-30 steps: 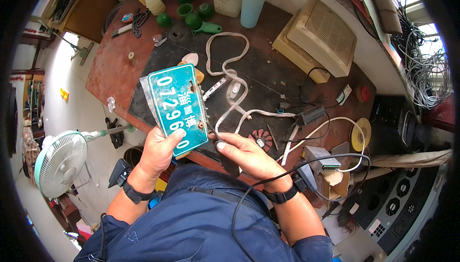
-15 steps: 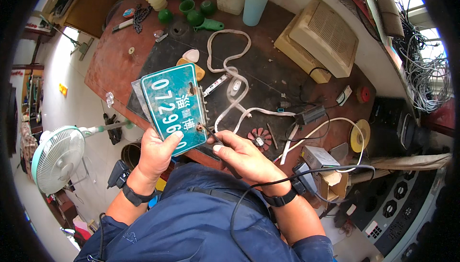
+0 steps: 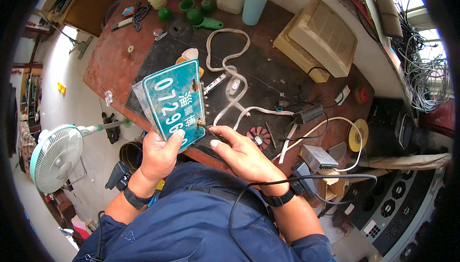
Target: Assembling or repairing small electronic components, including using pliers and applying adhesive to a metal plate.
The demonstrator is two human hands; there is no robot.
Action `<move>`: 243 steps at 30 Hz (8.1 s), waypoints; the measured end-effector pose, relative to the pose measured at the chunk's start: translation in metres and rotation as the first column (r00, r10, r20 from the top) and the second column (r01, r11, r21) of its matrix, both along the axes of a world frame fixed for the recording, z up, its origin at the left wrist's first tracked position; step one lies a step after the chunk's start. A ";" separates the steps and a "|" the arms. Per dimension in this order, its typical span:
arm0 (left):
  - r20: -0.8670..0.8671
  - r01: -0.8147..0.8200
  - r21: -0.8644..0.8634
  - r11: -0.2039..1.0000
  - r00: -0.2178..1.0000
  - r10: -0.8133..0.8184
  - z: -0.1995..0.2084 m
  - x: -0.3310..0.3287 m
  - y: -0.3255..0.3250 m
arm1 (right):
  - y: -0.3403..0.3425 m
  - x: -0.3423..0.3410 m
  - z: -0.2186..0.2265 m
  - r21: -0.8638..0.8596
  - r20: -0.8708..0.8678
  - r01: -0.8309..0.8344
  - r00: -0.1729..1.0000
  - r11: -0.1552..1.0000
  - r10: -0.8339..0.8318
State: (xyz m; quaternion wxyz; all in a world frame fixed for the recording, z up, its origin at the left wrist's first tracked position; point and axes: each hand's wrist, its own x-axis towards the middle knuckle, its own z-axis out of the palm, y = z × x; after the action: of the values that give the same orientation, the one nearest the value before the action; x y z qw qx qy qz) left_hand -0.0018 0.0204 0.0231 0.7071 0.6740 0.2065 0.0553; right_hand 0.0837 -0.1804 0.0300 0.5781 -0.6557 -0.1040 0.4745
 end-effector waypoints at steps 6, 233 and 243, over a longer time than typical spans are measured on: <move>-0.051 0.174 0.155 0.972 0.984 -0.168 0.008 -0.001 0.001 | 0.002 0.000 -0.001 -0.014 -0.164 0.056 0.985 0.998 -0.057; -0.207 0.439 -0.423 0.793 0.805 -0.556 -0.019 0.017 0.008 | -0.003 -0.014 -0.029 0.256 -0.692 0.451 0.703 0.855 -0.163; -0.543 0.582 0.744 0.328 0.813 -0.211 -0.080 -0.057 0.044 | -0.025 -0.008 -0.041 0.227 -0.578 0.545 0.743 0.807 -0.339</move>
State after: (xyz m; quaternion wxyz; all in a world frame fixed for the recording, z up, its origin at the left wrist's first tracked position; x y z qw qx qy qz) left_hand -0.0592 0.0641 -0.0569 0.1867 0.9675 0.0924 -0.1436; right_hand 0.0757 -0.2057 -0.0107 0.7975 -0.3857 0.1247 0.4468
